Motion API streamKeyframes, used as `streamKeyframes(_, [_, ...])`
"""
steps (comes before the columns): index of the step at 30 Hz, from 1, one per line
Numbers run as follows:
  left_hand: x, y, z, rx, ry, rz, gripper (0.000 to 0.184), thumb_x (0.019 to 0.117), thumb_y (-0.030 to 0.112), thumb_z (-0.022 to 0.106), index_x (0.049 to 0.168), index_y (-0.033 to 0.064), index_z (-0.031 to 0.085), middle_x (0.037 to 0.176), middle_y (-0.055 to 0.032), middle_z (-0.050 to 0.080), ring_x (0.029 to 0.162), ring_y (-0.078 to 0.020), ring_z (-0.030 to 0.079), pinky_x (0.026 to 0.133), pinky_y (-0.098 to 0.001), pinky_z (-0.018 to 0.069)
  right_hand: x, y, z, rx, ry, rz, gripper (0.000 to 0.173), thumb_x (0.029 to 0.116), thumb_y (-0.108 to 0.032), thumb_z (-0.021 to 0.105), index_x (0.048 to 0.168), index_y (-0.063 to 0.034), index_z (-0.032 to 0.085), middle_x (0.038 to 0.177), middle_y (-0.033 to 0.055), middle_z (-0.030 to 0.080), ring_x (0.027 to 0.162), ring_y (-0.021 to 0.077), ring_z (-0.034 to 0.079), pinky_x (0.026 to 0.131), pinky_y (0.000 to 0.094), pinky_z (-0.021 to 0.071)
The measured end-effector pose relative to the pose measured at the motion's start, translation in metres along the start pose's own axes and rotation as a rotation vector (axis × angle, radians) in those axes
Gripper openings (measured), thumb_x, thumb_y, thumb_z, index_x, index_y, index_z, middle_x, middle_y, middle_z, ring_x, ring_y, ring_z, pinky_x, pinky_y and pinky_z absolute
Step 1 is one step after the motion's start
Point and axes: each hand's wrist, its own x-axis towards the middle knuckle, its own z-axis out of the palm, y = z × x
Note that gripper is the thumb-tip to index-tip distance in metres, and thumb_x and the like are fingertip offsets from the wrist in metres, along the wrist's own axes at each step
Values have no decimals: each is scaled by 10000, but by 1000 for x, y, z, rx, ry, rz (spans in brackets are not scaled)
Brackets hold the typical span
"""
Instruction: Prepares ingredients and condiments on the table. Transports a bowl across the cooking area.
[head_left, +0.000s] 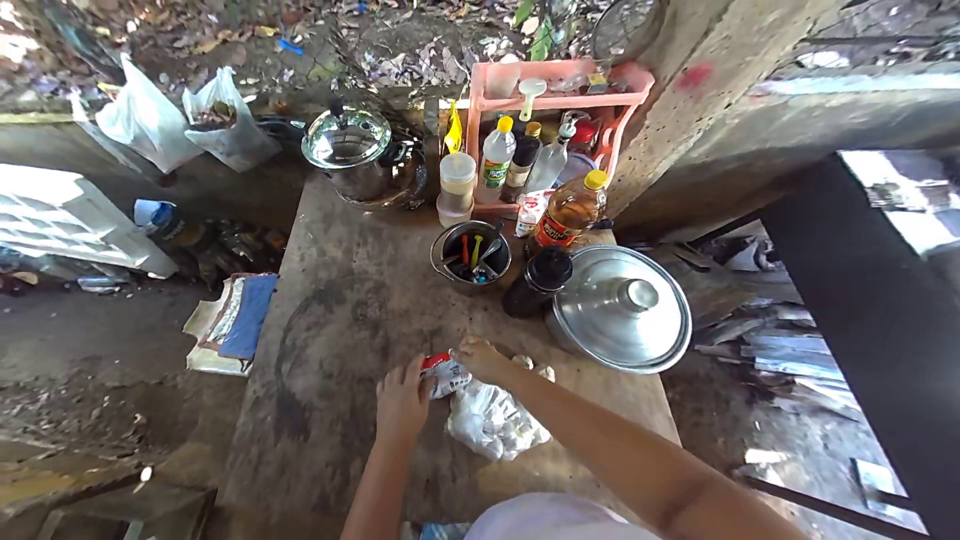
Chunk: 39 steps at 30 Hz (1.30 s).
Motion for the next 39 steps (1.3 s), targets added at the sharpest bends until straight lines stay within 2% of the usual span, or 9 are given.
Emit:
streamKeyframes(4, [-11,-16,22,147,169,303,460,893,428,733,1203,89,743,1186,-145,723,1133,-388,669,918,-623,504,0,-3,4,193,-15,116,509,1117,-334,383,1329,73,604,1514,253,467,1455,366,388,1199,529,289])
streamKeyframes(7, [-6,-14,14,-142,-74,69,277,981,237,662,1162,49,755,1166,-149,728,1198,-372,620,1060,-605,403,-1,-5,2,86,-57,97,514,1118,-354,367,1339,39,612,1511,236,477,1452,366,393,1194,544,291])
streamKeyframes(14, [21,-34,6,-456,-366,-144,346,1032,289,606,1137,-18,727,1171,-207,694,1205,-342,600,1077,-525,425,3,32,-2,-64,55,-320,420,968,-438,668,1226,-108,694,1589,164,393,1463,394,352,1172,651,257])
streamKeyframes(19, [26,-30,9,-594,-362,-329,456,1032,299,606,1366,3,511,1136,-174,676,1018,-254,669,942,-459,526,12,22,7,103,2,-90,353,1056,-306,536,1176,-14,693,1638,146,313,1494,349,308,1203,564,257])
streamKeyframes(23, [33,2,2,-204,-307,-433,391,1042,373,557,1345,131,614,1183,-116,699,1213,-294,597,1124,-555,339,19,14,13,216,-9,41,356,1086,-186,448,1247,69,639,1594,197,377,1473,331,362,1201,497,293])
streamKeyframes(26, [24,9,10,35,-75,-209,326,1027,325,580,1286,166,697,1356,-183,614,1339,-400,503,1096,-593,366,23,12,12,279,-45,109,400,1110,-191,398,1384,48,565,1531,208,468,1445,319,417,1195,480,316])
streamKeyframes(29, [8,-21,47,98,269,291,235,995,230,613,1112,94,765,1165,-136,735,1132,-359,688,948,-589,527,26,11,15,425,-27,216,388,1102,-227,420,1345,21,592,1408,225,565,1328,326,523,1118,510,393])
streamKeyframes(33, [-1,-27,51,156,56,228,775,851,497,770,1466,80,550,1463,-187,568,1344,-425,538,1018,-641,463,25,8,11,644,26,244,389,1075,-286,512,1321,4,595,1313,217,610,1212,294,584,1044,484,453])
streamKeyframes(39, [22,-12,36,45,-258,-61,895,861,317,812,1588,83,345,1581,-232,391,1453,-428,385,1141,-562,391,47,11,-21,1296,540,45,738,1072,-265,528,1615,-80,63,1320,229,585,1035,273,686,863,398,581])
